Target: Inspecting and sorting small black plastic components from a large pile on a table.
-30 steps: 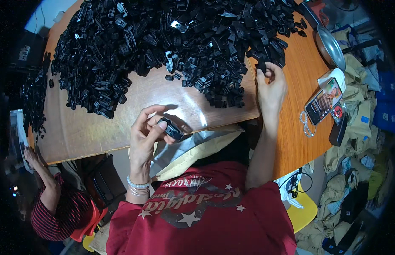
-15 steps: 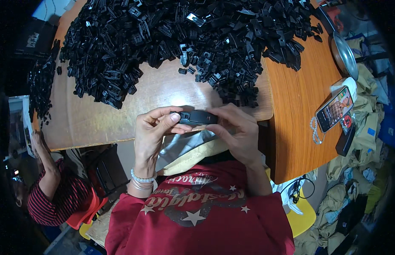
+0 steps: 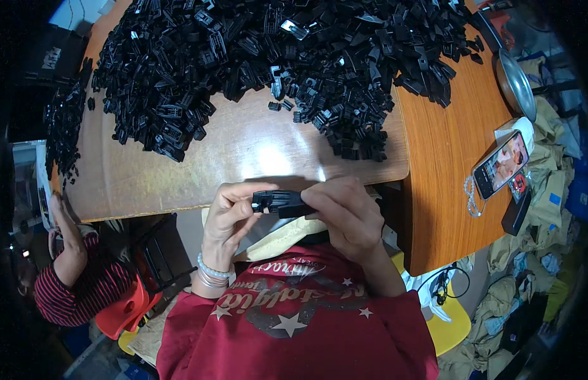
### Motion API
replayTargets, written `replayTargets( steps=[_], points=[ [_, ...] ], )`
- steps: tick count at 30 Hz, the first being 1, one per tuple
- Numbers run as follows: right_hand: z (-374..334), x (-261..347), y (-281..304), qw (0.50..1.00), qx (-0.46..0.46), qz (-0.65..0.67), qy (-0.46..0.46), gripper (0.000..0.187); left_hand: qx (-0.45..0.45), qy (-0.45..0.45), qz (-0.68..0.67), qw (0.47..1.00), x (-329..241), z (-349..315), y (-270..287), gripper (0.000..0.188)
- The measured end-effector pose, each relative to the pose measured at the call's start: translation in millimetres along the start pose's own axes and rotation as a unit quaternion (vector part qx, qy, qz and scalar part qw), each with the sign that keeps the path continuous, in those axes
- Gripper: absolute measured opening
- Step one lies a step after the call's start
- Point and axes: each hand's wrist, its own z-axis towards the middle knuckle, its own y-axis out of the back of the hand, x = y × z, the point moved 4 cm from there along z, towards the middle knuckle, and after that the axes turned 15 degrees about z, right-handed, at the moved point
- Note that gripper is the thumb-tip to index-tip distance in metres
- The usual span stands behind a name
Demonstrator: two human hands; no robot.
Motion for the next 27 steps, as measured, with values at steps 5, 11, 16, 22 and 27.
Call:
replayTargets(
  steps=[5,11,16,22,27],
  points=[
    [-1,6,-4,0.998,0.034,-0.032,0.045,0.023,0.040,0.007,-0.033,0.999,12,-3,5,0.039],
    [2,0,-8,0.997,0.060,0.040,-0.003,0.028,0.063,0.040,-0.133,0.988,15,-1,3,0.039],
    [5,-10,-12,0.994,0.072,0.074,-0.033,0.030,0.091,0.031,-0.195,0.976,35,0,6,0.044],
    [5,-16,-25,0.992,0.111,0.042,-0.049,0.029,0.085,0.025,-0.205,0.975,37,-4,5,0.046],
    [-2,-14,-25,0.974,0.142,0.093,-0.151,0.032,-0.107,0.104,0.355,0.923,-9,-21,23,0.027]
  ],
)
